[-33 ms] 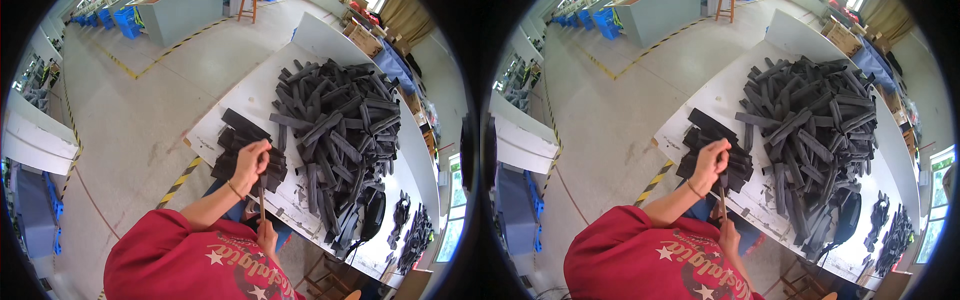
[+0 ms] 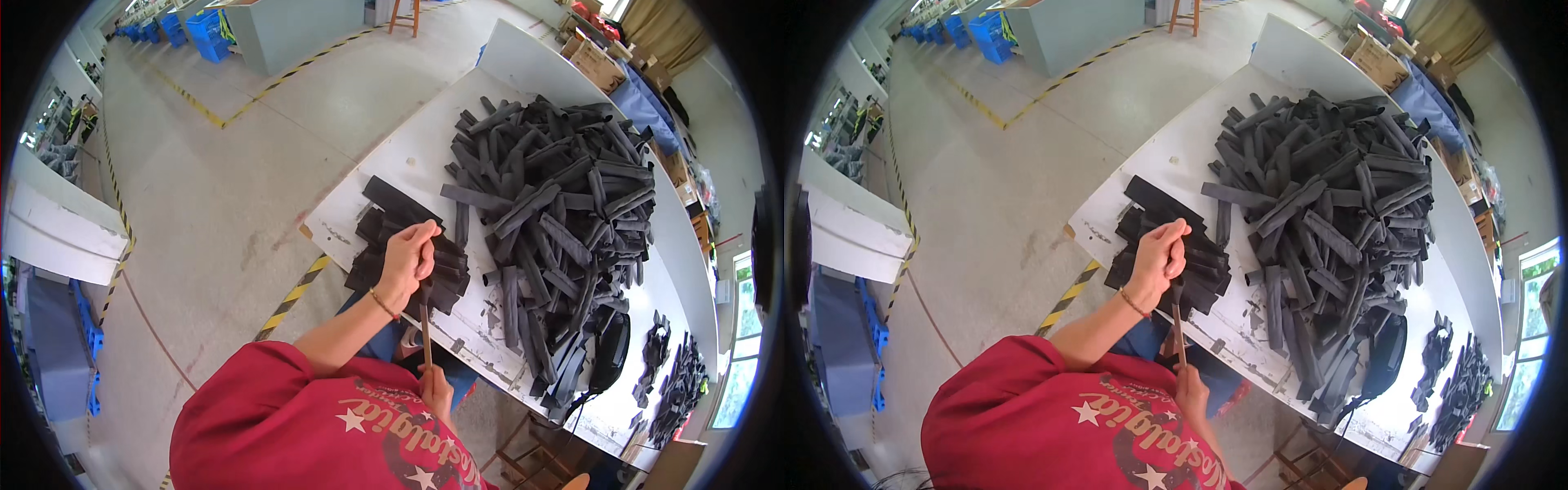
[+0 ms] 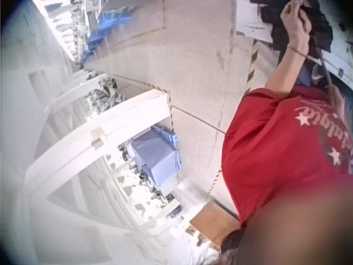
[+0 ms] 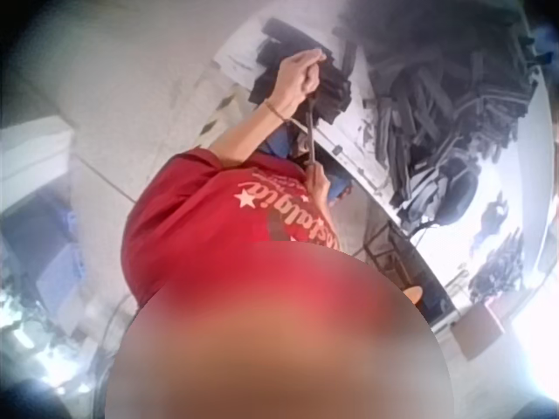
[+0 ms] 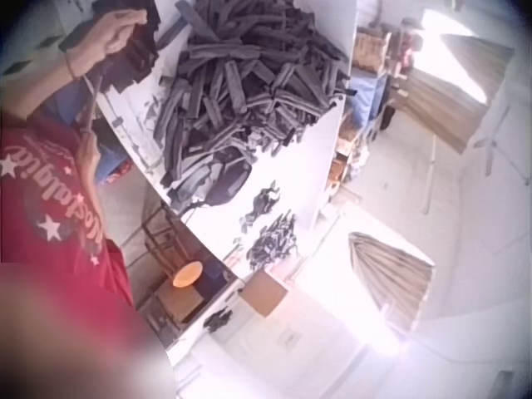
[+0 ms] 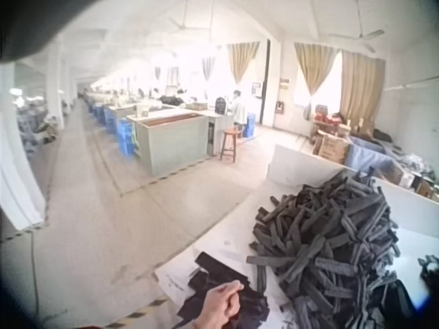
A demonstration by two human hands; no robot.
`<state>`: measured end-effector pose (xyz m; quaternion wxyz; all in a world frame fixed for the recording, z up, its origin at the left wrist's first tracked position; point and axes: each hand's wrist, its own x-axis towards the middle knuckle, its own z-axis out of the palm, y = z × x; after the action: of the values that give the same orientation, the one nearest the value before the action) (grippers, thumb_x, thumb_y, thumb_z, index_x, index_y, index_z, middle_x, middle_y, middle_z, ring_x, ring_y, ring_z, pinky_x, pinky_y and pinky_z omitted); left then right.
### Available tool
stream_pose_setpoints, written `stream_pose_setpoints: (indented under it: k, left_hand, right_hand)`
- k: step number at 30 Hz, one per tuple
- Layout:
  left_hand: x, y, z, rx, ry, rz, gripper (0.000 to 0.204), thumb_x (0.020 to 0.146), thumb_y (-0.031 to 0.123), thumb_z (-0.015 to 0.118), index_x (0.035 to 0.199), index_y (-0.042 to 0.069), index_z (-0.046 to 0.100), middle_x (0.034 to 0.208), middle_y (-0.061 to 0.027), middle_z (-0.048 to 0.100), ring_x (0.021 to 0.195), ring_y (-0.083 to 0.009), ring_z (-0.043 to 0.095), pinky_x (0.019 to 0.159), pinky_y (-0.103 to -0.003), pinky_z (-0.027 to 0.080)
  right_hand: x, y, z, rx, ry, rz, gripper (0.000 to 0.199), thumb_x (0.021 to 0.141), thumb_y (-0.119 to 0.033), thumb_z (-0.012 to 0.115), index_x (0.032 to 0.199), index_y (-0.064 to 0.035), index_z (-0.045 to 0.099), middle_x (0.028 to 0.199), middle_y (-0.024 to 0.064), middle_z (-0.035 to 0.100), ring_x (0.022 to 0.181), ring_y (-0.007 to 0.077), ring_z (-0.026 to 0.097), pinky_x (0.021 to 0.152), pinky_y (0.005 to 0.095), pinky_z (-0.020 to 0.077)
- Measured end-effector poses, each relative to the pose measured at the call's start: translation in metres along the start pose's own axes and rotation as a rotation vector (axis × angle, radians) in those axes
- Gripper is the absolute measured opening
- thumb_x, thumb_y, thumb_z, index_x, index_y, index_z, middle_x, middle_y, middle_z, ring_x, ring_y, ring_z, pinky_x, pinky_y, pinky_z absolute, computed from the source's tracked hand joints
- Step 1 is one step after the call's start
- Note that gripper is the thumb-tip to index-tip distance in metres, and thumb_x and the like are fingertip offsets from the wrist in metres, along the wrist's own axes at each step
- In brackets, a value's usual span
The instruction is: The person is inspecting black foam tubes and using a wooden stick to clear or check the interior before stacking them.
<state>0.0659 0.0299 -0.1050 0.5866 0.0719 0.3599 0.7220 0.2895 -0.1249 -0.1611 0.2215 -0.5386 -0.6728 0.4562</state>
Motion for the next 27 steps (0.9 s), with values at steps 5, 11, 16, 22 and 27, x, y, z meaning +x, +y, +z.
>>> stream_pose_setpoints:
  k: [5, 11, 16, 22, 27]
  left_hand:
    - [0.009, -0.005, 0.014, -0.062, -0.057, -0.029, 0.037, 0.094, 0.038, 0.056, 0.094, 0.002, 0.058, 0.062, -0.0031, 0.052, 0.045, -0.0125, 0.049, 0.041, -0.026, 0.037]
    - [-0.035, -0.031, 0.001, -0.089, -0.198, -0.253, 0.051, 0.097, 0.048, 0.041, 0.108, 0.0, 0.054, 0.082, -0.0152, 0.064, 0.069, -0.0281, 0.066, 0.065, -0.041, 0.056]
    - [-0.013, -0.018, -0.001, -0.069, -0.037, -0.127, 0.038, 0.098, 0.04, 0.045, 0.075, 0.009, 0.046, 0.051, 0.0019, 0.038, 0.036, -0.0086, 0.032, 0.035, -0.023, 0.023]
    - [0.009, -0.008, 0.001, -0.229, 0.064, -0.235, 0.038, 0.096, 0.039, 0.048, 0.069, 0.013, 0.043, 0.05, 0.005, 0.031, 0.035, -0.0065, 0.026, 0.034, -0.023, 0.019]
    - [0.032, 0.032, 0.0, -0.174, -0.045, -0.005, 0.035, 0.096, 0.032, 0.046, 0.067, 0.016, 0.037, 0.049, 0.0049, 0.03, 0.035, -0.0067, 0.024, 0.033, -0.024, 0.018]
  right_hand:
    - [0.0, -0.021, -0.024, 0.167, -0.001, 0.08, 0.017, 0.097, -0.012, 0.047, 0.101, -0.0007, 0.059, 0.065, 0.0045, 0.053, 0.056, 0.0119, 0.051, 0.052, 0.0267, 0.0412]
    - [0.03, -0.031, -0.019, 0.502, -0.023, 0.173, 0.019, 0.101, -0.014, 0.042, 0.098, 0.0008, 0.054, 0.06, -0.005, 0.037, 0.05, 0.0034, 0.031, 0.044, 0.0212, 0.0249]
    - [0.015, -0.015, 0.0, 0.244, -0.019, -0.009, 0.019, 0.1, -0.015, 0.043, 0.098, -0.0001, 0.054, 0.061, -0.0049, 0.04, 0.051, 0.0029, 0.033, 0.045, 0.0205, 0.0255]
    - [-0.018, -0.021, -0.043, 0.728, -0.349, 0.444, 0.019, 0.099, -0.017, 0.046, 0.095, -0.0011, 0.057, 0.07, -0.0043, 0.047, 0.058, 0.0048, 0.041, 0.051, 0.0213, 0.0326]
    - [-0.04, -0.011, -0.085, 0.434, -0.38, 0.333, 0.022, 0.095, -0.022, 0.053, 0.087, -0.002, 0.059, 0.07, -0.0029, 0.053, 0.062, 0.005, 0.045, 0.054, 0.0211, 0.0359]
